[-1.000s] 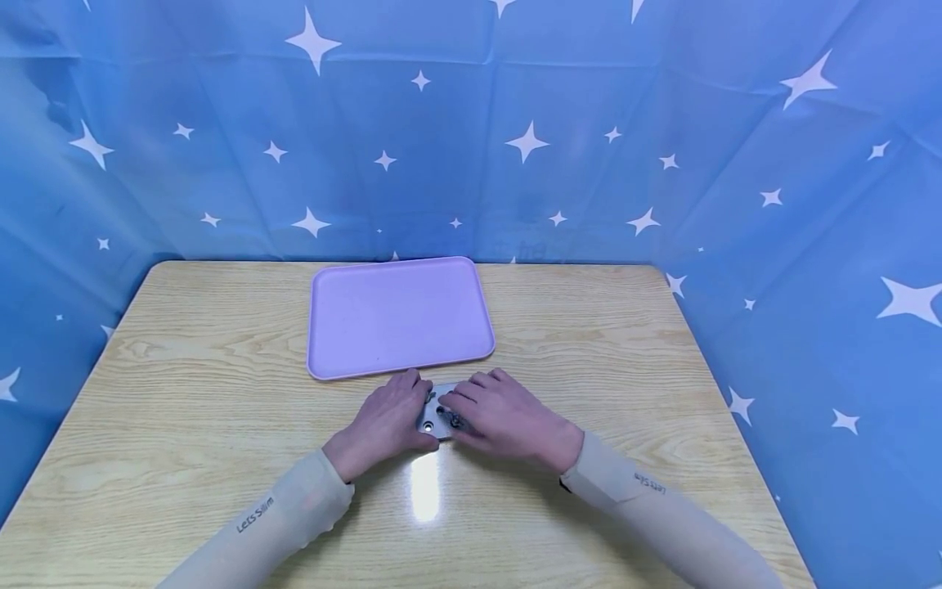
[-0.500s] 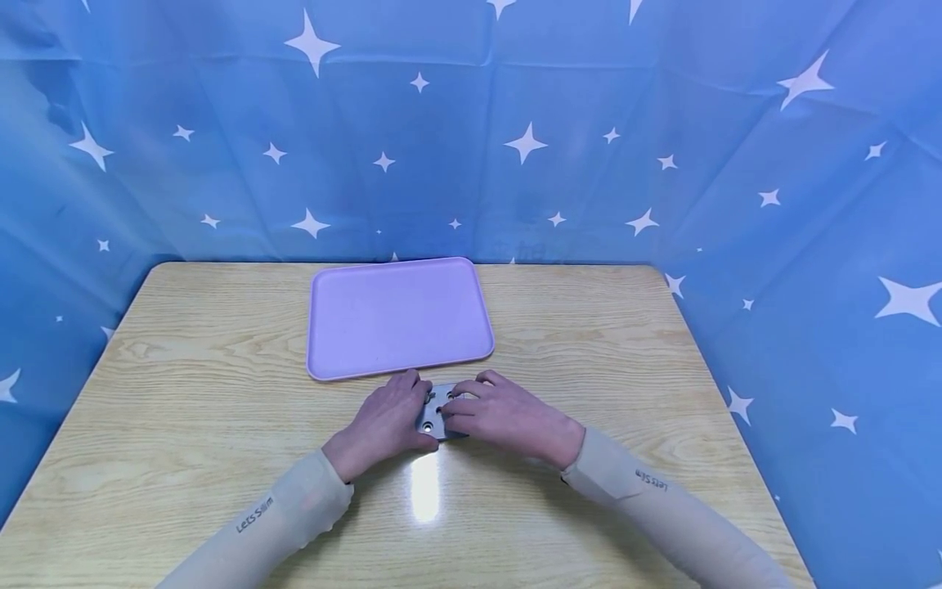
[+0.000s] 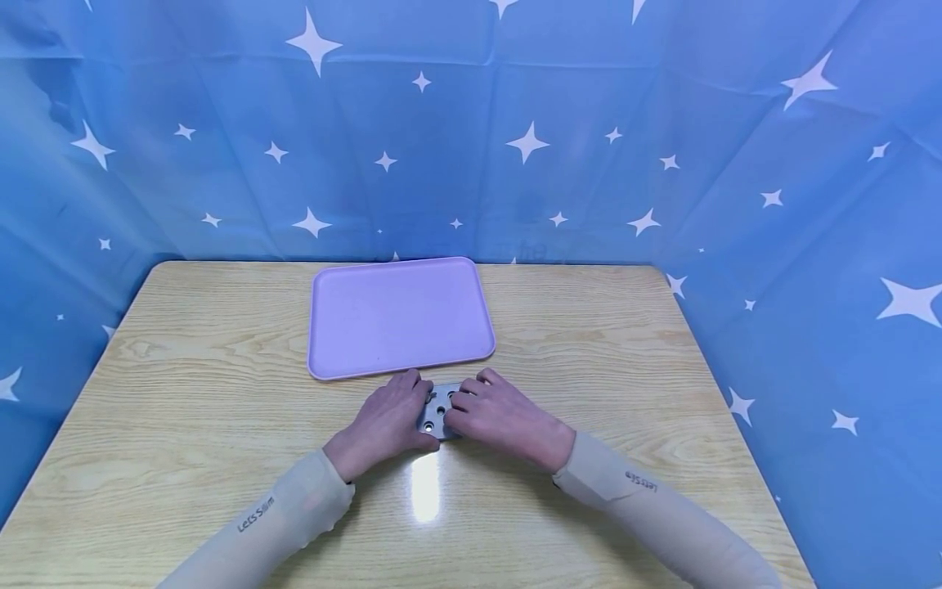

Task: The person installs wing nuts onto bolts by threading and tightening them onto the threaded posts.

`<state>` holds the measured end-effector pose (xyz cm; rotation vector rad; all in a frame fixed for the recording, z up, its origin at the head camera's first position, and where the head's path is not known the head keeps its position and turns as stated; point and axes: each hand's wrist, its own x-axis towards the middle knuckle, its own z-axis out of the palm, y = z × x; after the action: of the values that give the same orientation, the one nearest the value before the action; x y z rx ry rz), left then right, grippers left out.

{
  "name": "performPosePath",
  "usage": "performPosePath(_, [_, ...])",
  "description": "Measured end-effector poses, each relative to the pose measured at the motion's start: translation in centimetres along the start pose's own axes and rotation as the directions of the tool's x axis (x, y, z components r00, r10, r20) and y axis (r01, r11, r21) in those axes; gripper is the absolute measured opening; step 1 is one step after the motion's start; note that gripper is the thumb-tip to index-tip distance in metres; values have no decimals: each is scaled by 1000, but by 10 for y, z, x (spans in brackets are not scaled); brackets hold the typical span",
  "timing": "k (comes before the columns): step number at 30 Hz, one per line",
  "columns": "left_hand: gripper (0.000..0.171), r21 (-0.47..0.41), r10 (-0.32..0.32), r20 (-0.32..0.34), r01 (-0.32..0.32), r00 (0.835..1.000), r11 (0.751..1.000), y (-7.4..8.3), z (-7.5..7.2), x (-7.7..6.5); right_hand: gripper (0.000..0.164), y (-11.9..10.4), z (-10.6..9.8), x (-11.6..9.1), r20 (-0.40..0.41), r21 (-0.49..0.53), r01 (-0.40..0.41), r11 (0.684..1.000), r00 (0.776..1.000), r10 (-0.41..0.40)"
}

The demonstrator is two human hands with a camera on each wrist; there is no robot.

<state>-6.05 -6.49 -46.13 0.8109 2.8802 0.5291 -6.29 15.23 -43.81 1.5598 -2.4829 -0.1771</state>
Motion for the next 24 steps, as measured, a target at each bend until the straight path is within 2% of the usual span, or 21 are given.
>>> performPosePath(6, [79, -4, 4, -3, -4, 1000, 1000, 0, 0, -1, 7, -6, 5, 2, -70, 18, -56, 998, 996, 57])
performPosePath(16, [81, -12, -4, -8, 3, 1000, 1000, 0, 0, -1, 14, -11, 9, 4, -105, 83, -113, 990, 987, 121])
performPosePath(20, [80, -12, -4, -6, 4, 1000, 1000, 1, 1, 0, 22, -7, 2, 2, -52, 118, -141, 983, 988, 148])
performPosePath(22, [80, -8, -2, -5, 2, 1000, 1000, 1, 1, 0, 28, -2, -4, 0, -3, 131, -123, 984, 992, 125])
performPosePath(24, [79, -7, -1, -4, 1, 1000, 1000, 1, 1, 0, 31, 3, -9, -2, 34, 125, -68, 990, 997, 64])
